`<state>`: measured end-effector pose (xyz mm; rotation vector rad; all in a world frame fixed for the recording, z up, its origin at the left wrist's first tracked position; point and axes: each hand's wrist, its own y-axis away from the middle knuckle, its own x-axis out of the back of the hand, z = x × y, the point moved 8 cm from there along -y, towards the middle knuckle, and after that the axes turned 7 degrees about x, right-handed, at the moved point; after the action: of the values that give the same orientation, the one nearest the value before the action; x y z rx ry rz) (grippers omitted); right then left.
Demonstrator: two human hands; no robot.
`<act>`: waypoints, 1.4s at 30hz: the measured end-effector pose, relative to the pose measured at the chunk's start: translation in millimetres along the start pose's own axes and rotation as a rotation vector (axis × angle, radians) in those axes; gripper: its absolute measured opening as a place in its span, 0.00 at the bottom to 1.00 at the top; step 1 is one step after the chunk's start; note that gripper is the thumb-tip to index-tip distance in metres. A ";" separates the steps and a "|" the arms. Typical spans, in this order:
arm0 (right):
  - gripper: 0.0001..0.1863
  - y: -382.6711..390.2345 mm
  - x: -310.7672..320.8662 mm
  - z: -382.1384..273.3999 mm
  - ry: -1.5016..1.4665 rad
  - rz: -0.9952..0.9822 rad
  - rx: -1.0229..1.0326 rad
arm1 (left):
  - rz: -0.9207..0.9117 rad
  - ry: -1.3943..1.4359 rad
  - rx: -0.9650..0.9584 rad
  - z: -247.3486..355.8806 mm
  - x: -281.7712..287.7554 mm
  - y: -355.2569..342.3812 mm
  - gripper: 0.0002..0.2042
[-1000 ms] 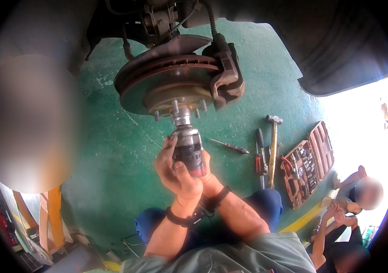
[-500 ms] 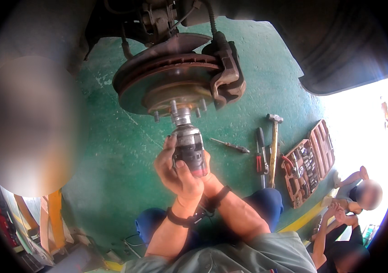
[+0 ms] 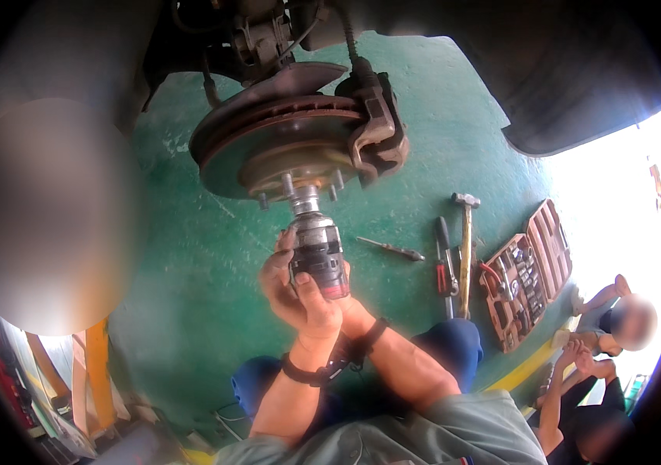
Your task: The person removes a brake caliper from a car wheel hub using a powered impact driver, handles the caliper to clear the rotor, and uses a hammer and a punch tool to tap at the hub assembly.
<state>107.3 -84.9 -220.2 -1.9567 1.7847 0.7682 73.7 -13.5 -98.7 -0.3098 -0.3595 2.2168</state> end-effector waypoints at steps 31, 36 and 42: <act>0.21 12.9 57.4 69.9 0.361 -0.031 -0.155 | 0.073 -0.062 -0.013 5.8 -0.4 8.2 0.15; 0.21 11.5 56.0 69.4 0.341 -0.005 -0.127 | 0.042 -0.096 -0.030 8.2 -1.0 5.6 0.14; 0.22 8.7 48.2 53.1 0.418 -0.049 -0.108 | 0.044 -0.103 -0.025 5.5 2.2 7.9 0.14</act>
<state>93.4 -91.0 -290.8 -2.3594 1.9451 0.4697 64.8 -17.3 -96.7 -0.2198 -0.4401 2.2785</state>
